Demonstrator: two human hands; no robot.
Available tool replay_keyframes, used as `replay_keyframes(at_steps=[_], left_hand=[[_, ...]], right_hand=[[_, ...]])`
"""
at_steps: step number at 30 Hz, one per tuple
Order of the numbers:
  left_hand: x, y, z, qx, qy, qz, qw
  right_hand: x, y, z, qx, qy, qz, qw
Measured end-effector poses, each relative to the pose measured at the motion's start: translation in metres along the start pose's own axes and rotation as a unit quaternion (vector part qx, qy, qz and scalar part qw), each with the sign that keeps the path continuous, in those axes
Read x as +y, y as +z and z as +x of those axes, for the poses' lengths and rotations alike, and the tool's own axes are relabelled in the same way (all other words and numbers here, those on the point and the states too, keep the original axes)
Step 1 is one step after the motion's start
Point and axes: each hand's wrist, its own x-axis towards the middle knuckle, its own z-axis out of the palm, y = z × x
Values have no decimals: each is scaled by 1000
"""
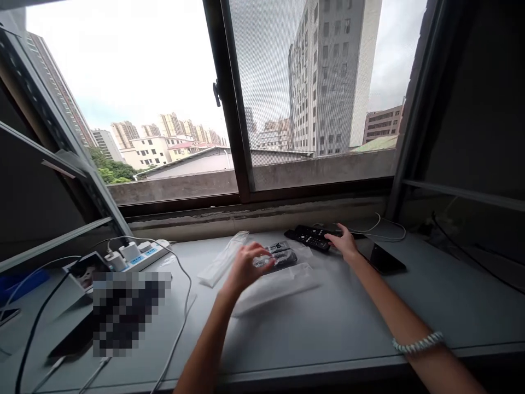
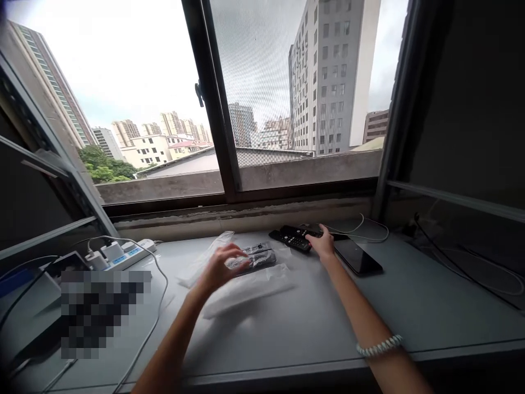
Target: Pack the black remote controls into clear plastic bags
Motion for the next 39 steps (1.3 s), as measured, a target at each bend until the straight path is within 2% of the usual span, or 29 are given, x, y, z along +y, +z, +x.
replay_keyframes(at_steps=[2, 5, 9, 12, 15, 18, 21, 23, 25, 29, 33, 36, 39], left_hand=[[14, 14, -5, -87, 52, -5, 995], [25, 38, -13, -143, 87, 12, 986], [26, 57, -16, -139, 76, 57, 986], [22, 52, -13, -138, 63, 100, 983], [17, 34, -9, -73, 31, 134, 988], [9, 13, -7, 59, -4, 148, 987], [0, 2, -6, 173, -53, 140, 973], [-6, 2, -5, 194, -88, 131, 968], [-9, 9, -5, 157, -110, 124, 974], [-9, 30, -8, 33, -104, 118, 987], [-9, 44, -12, -39, -100, 114, 988], [-10, 41, -12, -37, -98, 114, 988], [-10, 31, -8, 17, -103, 120, 987]], right_hand=[[2, -2, 1, -11, -57, -115, 992], [7, -4, 0, -78, -114, -275, 952], [11, -4, -3, -121, -100, -372, 915], [13, -4, -3, -152, -104, -399, 898], [16, -5, 0, -163, -109, -417, 887], [22, -5, 4, -174, -118, -428, 879], [25, -5, 4, -175, -132, -433, 874], [24, -5, 2, -171, -148, -434, 872], [22, -4, -3, -162, -156, -438, 870], [13, -2, -15, -140, -151, -462, 863], [-2, -1, -27, -120, -159, -463, 863], [-12, 2, -36, -112, -169, -455, 867], [-20, 5, -42, -91, -214, -435, 870]])
